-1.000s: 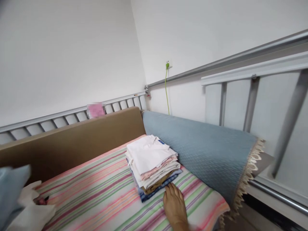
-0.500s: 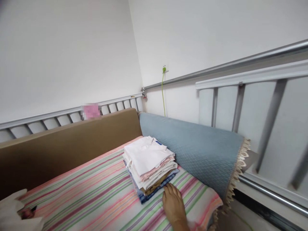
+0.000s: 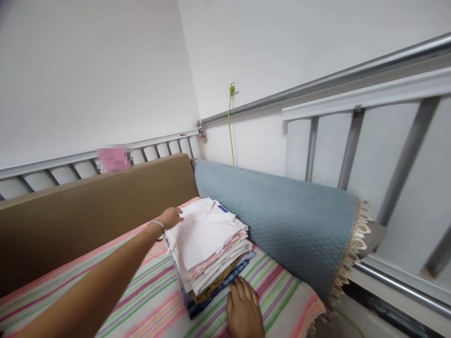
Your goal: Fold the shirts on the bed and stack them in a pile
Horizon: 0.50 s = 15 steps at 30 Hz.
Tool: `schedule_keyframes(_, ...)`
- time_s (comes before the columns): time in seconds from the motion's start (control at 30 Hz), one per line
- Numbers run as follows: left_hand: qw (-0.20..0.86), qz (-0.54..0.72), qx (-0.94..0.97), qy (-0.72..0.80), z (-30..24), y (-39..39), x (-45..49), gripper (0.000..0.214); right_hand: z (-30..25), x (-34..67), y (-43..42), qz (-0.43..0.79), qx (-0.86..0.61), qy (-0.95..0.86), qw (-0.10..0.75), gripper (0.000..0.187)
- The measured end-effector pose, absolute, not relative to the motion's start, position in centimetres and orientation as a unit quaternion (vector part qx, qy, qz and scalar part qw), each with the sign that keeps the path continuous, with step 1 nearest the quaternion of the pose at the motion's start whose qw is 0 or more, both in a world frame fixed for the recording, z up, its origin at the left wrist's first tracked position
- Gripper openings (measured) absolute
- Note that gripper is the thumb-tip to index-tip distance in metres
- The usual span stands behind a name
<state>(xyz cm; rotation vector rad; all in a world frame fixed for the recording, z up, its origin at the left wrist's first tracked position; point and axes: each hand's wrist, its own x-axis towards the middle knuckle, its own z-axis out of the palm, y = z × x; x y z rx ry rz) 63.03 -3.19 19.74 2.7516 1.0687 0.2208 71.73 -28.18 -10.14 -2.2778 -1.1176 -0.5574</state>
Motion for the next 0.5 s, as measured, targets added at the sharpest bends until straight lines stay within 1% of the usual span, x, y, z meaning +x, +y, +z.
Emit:
schedule_keyframes(0.13,0.061,-0.034,0.925,0.374,15.0,-4.1,68.7,0.025,-10.3,71.8,-28.0,-0.217,-0.839,-0.416,0.275,0.029)
schedule_keyframes(0.23,0.053,-0.083,0.920,0.378,14.0,-3.8,68.9,0.023,-10.1,71.6,-28.0,-0.217,-0.840,-0.412,0.279,0.028)
schedule_keyframes(0.3,0.045,-0.068,0.924,0.373,14.1,-3.4,68.0,0.024,-9.8,71.5,-28.0,-0.213,-0.841,-0.410,0.282,0.028)
schedule_keyframes(0.43,0.031,-0.005,0.927,0.374,13.9,-3.5,66.5,0.040,-9.4,71.4,-28.1,-0.204,-0.842,-0.408,0.289,0.028)
schedule_keyframes(0.5,0.028,-0.003,0.925,0.379,13.3,-3.9,66.5,0.040,-9.4,71.4,-28.1,-0.205,-0.841,-0.410,0.289,0.028)
